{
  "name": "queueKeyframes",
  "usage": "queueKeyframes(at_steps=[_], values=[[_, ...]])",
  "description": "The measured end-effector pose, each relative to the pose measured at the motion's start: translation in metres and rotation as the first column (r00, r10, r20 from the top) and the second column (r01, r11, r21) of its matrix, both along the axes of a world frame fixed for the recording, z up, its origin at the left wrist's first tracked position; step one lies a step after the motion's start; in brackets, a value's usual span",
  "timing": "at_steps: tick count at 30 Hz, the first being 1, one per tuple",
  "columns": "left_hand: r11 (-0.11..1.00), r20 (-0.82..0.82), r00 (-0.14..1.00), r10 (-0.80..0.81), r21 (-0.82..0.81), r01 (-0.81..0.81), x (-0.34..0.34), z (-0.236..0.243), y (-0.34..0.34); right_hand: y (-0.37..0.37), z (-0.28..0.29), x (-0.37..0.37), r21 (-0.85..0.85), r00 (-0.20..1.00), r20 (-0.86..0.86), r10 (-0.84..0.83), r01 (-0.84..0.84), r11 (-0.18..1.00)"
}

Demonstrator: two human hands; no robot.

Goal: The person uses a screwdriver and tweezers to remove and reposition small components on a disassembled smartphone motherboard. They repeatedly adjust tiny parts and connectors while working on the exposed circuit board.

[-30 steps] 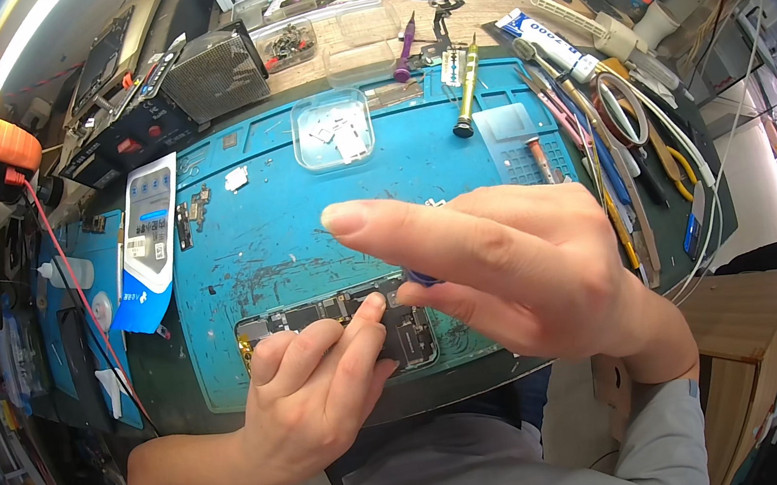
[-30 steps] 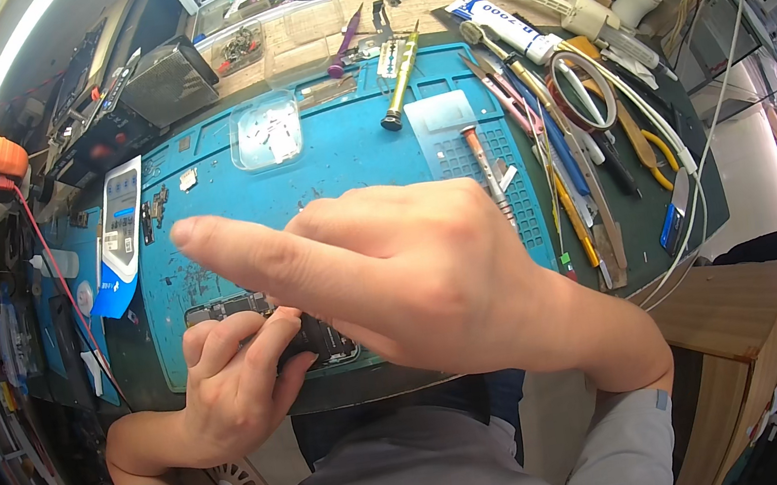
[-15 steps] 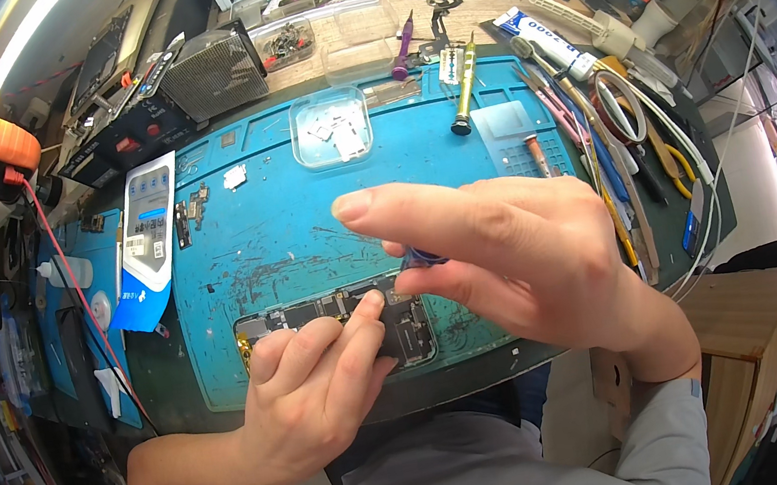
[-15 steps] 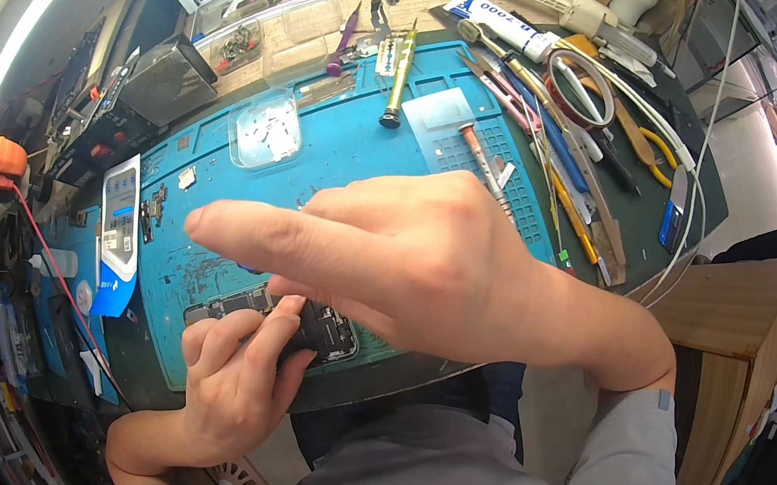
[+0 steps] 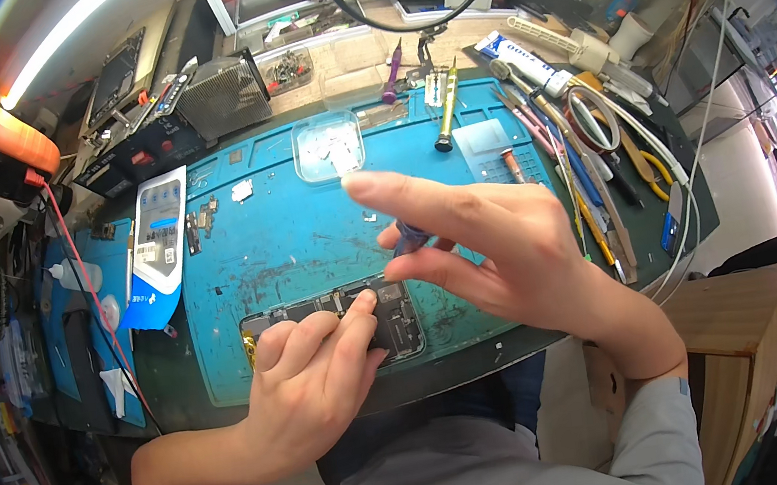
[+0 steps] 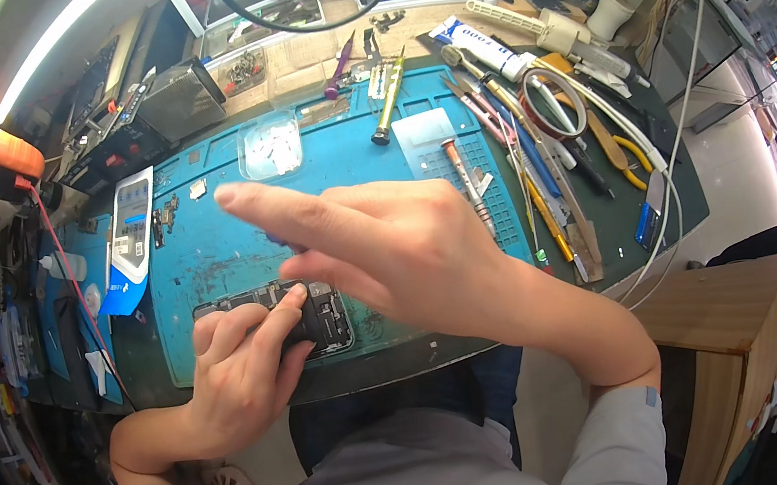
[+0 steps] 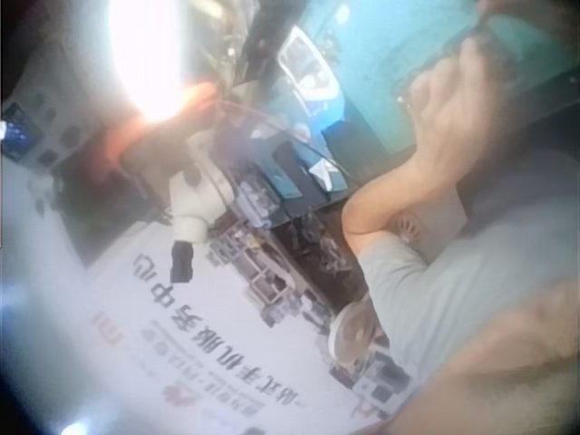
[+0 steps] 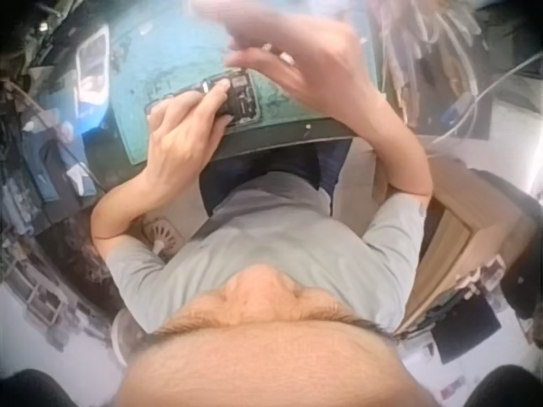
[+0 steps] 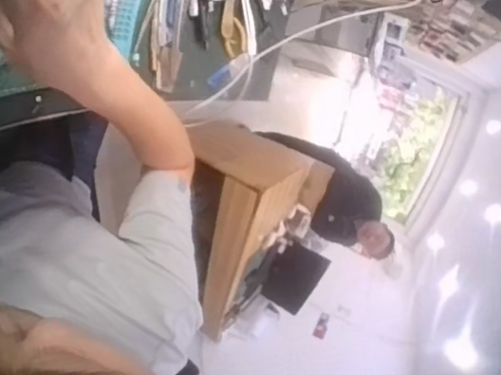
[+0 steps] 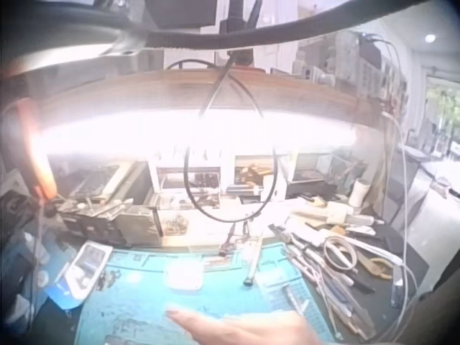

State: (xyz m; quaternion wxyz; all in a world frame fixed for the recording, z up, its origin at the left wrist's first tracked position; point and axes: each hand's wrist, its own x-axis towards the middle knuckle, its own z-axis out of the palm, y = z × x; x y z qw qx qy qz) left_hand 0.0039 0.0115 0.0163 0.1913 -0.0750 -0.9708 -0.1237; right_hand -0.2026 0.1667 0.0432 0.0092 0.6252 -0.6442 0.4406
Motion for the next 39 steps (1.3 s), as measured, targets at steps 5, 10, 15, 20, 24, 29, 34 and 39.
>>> queueKeyframes(at_steps=[5,10,15,20,24,29,34,39], values=[[0.999,-0.043,0.999,-0.004,0.032,0.006,0.001,-0.004,-0.001,0.014,0.012,-0.011,-0.065,0.978,0.184,-0.096,0.11,0.992],[0.994,-0.052,0.999,-0.003,0.112,0.009,-0.001,-0.003,-0.003,0.042,0.013,-0.017,0.233,0.872,0.13,-0.471,0.435,0.87],[0.987,-0.12,0.993,0.004,0.157,0.015,-0.009,-0.008,-0.011,0.037,-0.023,-0.015,0.186,0.832,-0.395,-0.391,0.489,0.852],[0.989,-0.141,0.99,-0.003,0.145,0.024,-0.012,-0.01,-0.016,0.043,-0.026,-0.011,0.124,0.728,-0.508,-0.461,0.591,0.797],[0.99,-0.148,0.989,0.001,0.137,0.02,-0.01,-0.008,-0.013,0.063,-0.019,-0.009,0.133,0.728,-0.433,-0.532,0.635,0.761],[0.983,-0.153,0.988,0.017,0.183,0.011,-0.015,-0.005,-0.015,0.088,-0.021,-0.015,0.141,0.688,-0.396,-0.608,0.7,0.7],[0.963,-0.187,0.98,0.069,0.267,-0.016,-0.02,0.013,-0.03,0.099,-0.025,-0.015,0.173,0.711,-0.408,-0.573,0.676,0.716],[0.342,0.405,0.842,-0.355,0.895,-0.286,0.009,0.062,-0.009,0.109,-0.016,-0.021,0.124,0.686,-0.443,-0.577,0.684,0.719]])
